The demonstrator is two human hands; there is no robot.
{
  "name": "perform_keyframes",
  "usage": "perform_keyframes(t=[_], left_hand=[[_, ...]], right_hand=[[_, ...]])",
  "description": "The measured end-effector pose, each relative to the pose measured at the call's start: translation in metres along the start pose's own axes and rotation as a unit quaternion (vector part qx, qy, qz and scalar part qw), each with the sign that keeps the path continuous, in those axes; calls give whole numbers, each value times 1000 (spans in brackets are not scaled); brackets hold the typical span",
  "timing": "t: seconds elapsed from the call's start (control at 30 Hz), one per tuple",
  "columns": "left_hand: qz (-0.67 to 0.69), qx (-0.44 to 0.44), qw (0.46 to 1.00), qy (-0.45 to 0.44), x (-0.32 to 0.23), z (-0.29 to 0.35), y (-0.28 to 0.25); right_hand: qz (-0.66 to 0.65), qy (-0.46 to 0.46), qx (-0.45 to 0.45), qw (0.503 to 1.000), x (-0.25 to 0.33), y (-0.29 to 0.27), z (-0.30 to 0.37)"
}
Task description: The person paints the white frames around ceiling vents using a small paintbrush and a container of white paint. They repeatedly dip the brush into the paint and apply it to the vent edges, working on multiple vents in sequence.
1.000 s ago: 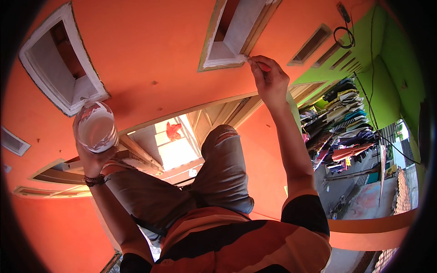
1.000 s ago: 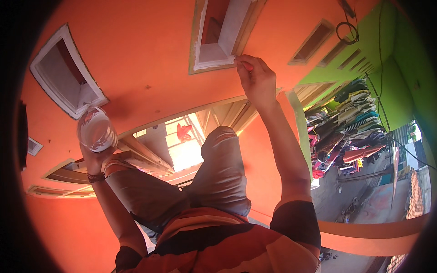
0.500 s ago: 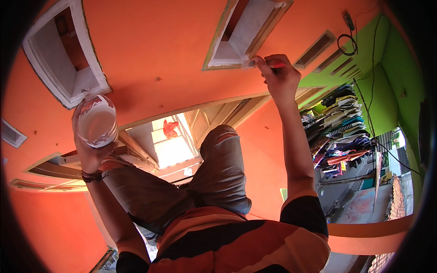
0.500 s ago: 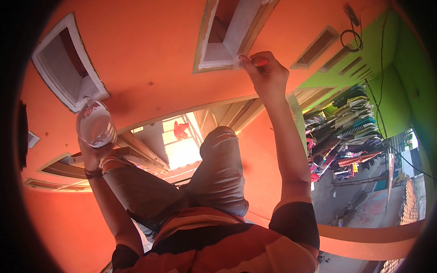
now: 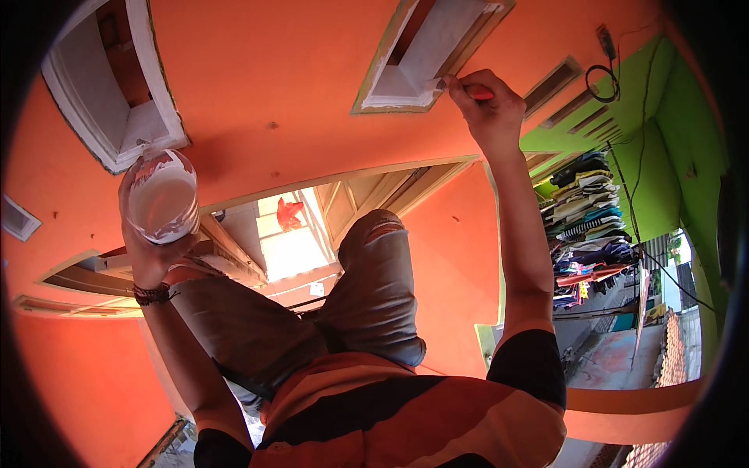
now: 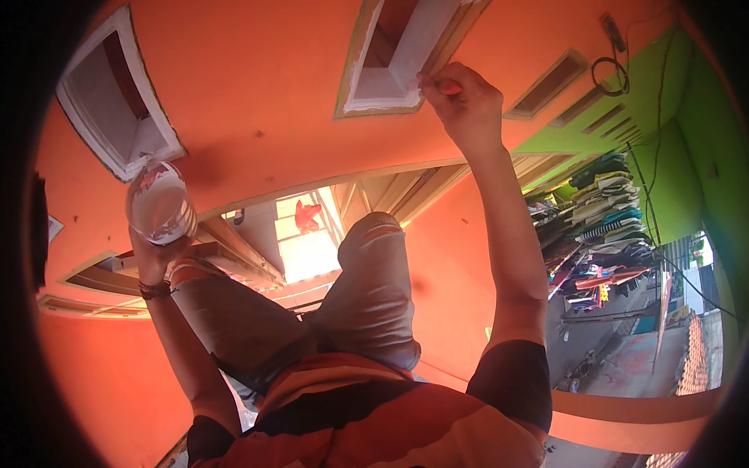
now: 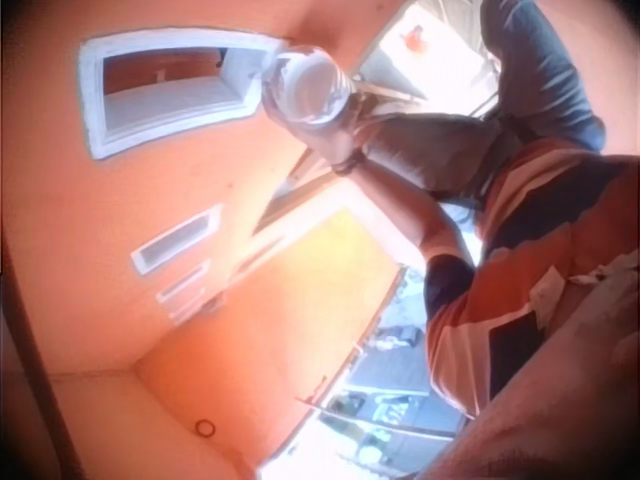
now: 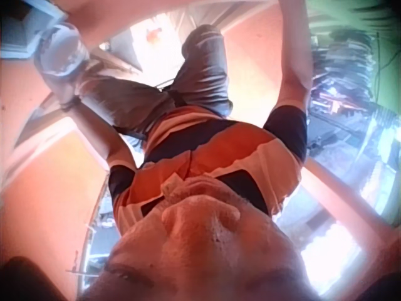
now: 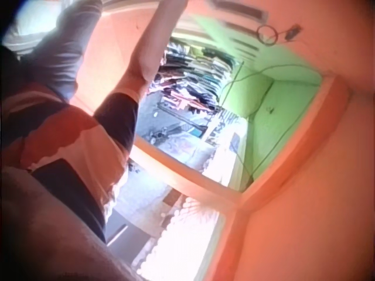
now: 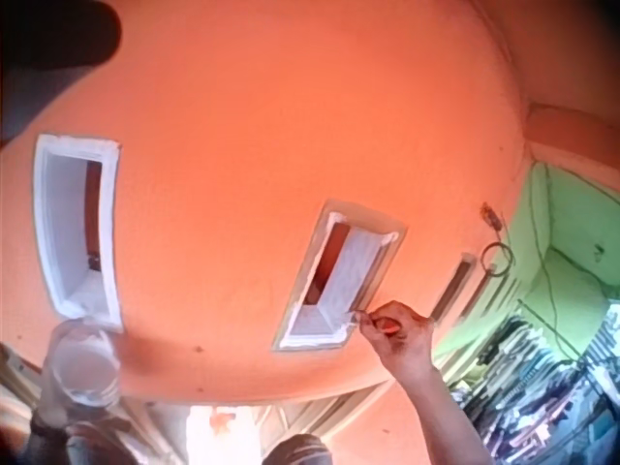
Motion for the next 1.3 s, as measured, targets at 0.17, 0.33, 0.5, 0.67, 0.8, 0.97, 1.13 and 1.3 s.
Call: perform_keyframes(t=[0.17, 0.33, 0.5, 0.67, 0.8, 0.97, 1.13, 1.3], left_hand=[[-11, -7, 1000, -19, 8, 3, -4], [-1, -9, 1000, -6, 6, 3, -1], [7, -5, 1000, -10, 7, 2, -1], [3, -6, 1000, 3, 10, 4, -3], [10, -4, 1000, -18, 11, 3, -2], [10, -7, 1000, -12, 13, 6, -4], [16, -1, 1000, 4, 11, 3, -3], [28, -13, 1000, 6, 10, 3, -3]], right_hand=[[-5, 23, 49, 999, 6, 4, 2], [50, -19, -17, 998, 4, -6, -9], [55, -63, 72, 994, 5, 11, 3], [14, -8, 6, 1000, 4, -7, -11], [-8, 3, 73, 997, -1, 1, -9], [0, 1, 14, 1000, -2, -4, -12], [39, -22, 87, 995, -4, 8, -13], [15, 15, 22, 1000, 5, 1, -10]])
Point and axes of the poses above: each hand's wrist, its own z-axis away from the middle knuckle, its own y-axis out of the palm, x = y × z, the point moved 2 cm from there along -z, towards the middle knuckle, and after that the axes turned 10 degrees about x, right-handed, at the moved point
